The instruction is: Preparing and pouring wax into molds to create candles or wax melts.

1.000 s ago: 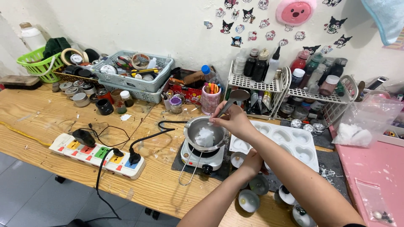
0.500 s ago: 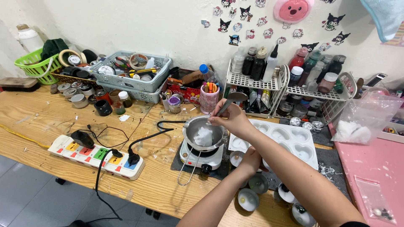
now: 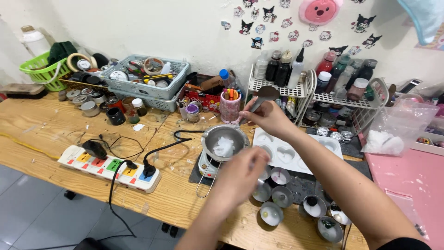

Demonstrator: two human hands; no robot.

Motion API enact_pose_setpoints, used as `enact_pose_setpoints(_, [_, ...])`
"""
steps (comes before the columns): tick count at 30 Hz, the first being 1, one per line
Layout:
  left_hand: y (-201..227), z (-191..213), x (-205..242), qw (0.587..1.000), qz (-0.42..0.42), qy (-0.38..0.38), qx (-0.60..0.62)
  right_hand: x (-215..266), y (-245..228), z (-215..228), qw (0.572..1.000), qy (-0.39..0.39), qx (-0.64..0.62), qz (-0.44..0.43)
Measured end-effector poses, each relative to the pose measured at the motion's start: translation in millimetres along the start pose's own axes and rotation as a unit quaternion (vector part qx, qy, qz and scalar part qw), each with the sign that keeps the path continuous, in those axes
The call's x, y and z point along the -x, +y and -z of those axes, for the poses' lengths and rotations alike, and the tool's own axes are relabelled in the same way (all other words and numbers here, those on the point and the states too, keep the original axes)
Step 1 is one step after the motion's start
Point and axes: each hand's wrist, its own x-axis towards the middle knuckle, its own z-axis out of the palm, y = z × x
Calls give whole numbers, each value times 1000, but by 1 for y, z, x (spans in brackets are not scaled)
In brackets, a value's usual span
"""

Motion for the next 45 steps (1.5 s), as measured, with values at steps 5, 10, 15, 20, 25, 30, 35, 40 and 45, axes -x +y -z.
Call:
enact_pose_setpoints(5, [-10, 67, -23, 961, 33, 83, -262, 0, 11, -7, 1000, 4, 1, 14])
enact_pose_setpoints(10, [-62, 85, -83, 913, 1, -6, -408, -1, 21, -20, 999, 1, 3, 34])
enact_pose_setpoints(15, [-92, 83, -113, 908, -4, -107, -405, -3, 28, -26, 998, 22, -37, 51])
enact_pose_setpoints(20, [-99, 83, -118, 895, -27, -128, -427, 1, 26, -23, 998, 40, -52, 23])
enact_pose_setpoints(25, [-100, 87, -118, 895, -52, -111, -429, 3, 19, -24, 998, 59, -38, 7])
enact_pose_setpoints(30, [-96, 97, -117, 882, 31, -150, -447, 8, 9, -19, 995, 80, -56, -20])
enact_pose_setpoints(35, [-97, 86, -119, 889, 19, -122, -440, 8, 25, -22, 991, 82, -104, -22])
enact_pose_setpoints(40, [-65, 82, -111, 891, 11, -103, -441, 18, 24, -11, 987, 111, -119, -11])
enact_pose_setpoints(45, [-13, 65, -81, 993, 98, -72, -3, 53, 30, 19, 941, 145, -305, 9])
